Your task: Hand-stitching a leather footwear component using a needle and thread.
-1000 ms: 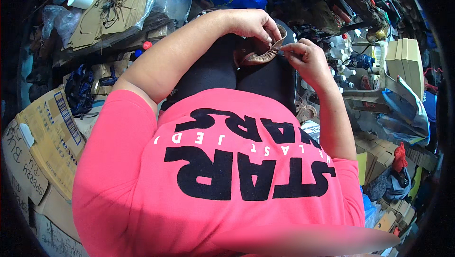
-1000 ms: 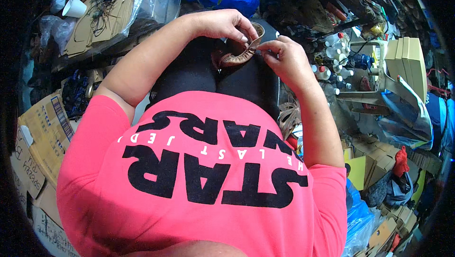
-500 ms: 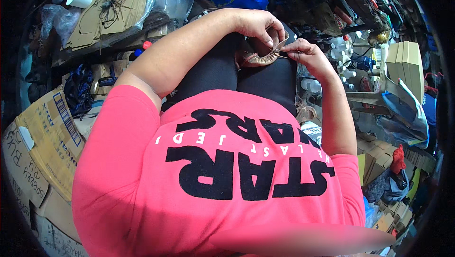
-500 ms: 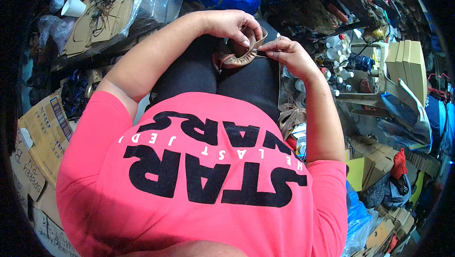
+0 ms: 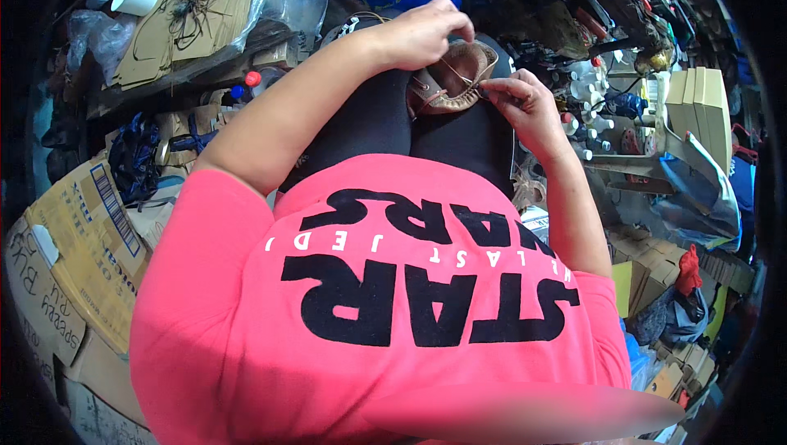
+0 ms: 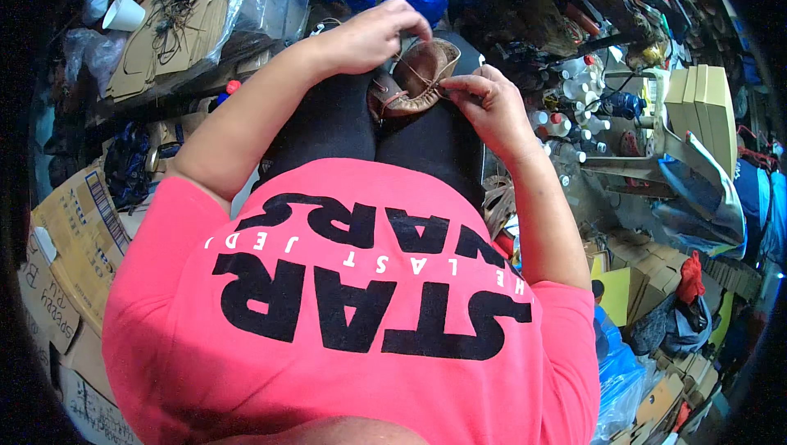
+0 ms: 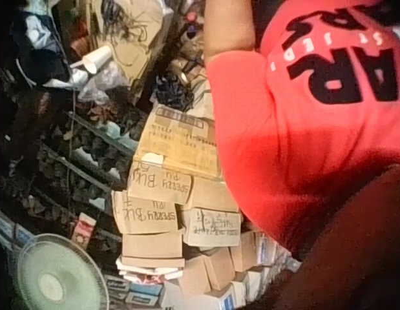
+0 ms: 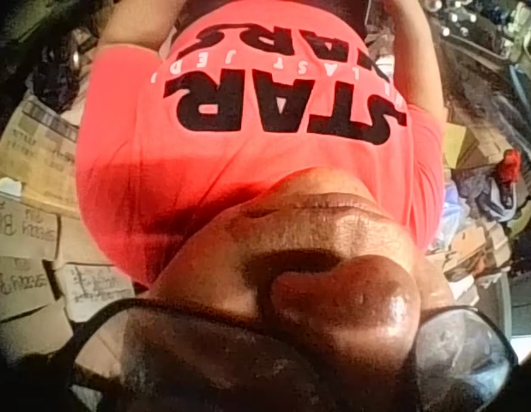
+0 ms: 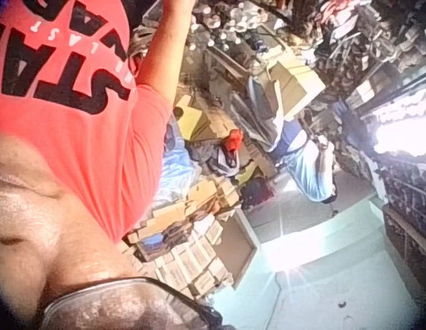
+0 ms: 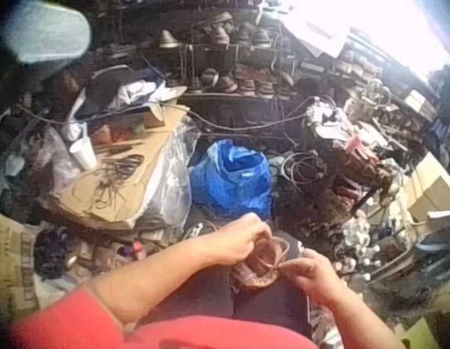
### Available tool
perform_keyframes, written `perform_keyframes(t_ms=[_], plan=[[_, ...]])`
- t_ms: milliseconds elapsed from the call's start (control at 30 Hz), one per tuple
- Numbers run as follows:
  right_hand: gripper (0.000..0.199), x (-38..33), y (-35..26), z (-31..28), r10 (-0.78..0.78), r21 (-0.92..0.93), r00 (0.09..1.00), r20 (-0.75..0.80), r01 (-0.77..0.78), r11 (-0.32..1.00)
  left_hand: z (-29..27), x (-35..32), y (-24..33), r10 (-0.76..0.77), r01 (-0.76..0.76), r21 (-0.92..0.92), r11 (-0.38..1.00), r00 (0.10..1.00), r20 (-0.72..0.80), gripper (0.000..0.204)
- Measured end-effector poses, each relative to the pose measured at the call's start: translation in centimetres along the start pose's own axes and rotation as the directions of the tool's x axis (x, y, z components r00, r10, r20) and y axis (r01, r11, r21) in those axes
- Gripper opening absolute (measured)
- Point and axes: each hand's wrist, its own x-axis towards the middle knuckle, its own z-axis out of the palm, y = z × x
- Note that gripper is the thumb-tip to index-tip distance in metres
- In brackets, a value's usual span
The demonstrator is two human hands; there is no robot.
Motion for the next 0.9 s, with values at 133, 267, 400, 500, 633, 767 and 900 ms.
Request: perform_keyframes(t_ms=[133,267,400,500,633,767,900], plan=[[0.020,-1.3,-1.0,0.8,-0.076,-0.280,0.995,-0.058,0.057,0.958,-1.0,-3.3,2.6,-0.088,0.088,-0.006,0.996,0.988,-0.126,0.041],[0.029,-2.5,-1.4,2.5,-0.187,-0.497,0.975,-0.124,0.102,0.862,-0.2,-5.2,3.9,-0.169,0.165,-0.055,0.985,0.984,-0.062,0.021],[0.030,-2.4,-1.7,2.4,-0.138,-0.453,0.983,-0.118,0.071,0.888,0.7,-5.4,3.7,-0.066,0.123,0.370,0.921,0.984,-0.164,0.011],[0.030,-1.8,-0.7,1.1,0.073,-0.107,0.997,-0.030,-0.076,0.991,0.8,-4.8,3.9,-0.046,0.099,0.243,0.965,0.975,-0.217,0.012],[0.035,-0.7,1.3,-0.5,0.122,0.063,0.989,0.079,-0.127,0.990,0.9,-3.9,2.9,-0.043,0.044,0.002,0.999,0.985,-0.168,0.016],[0.032,0.4,2.1,-1.3,0.159,0.090,0.966,0.205,-0.181,0.979,1.3,-3.8,2.3,0.010,0.009,0.106,0.994,0.984,-0.180,0.016],[0.033,0.8,1.3,-1.5,0.168,0.022,0.961,0.221,-0.177,0.984,1.4,-3.8,2.2,-0.003,0.021,0.115,0.993,0.988,-0.153,0.016]])
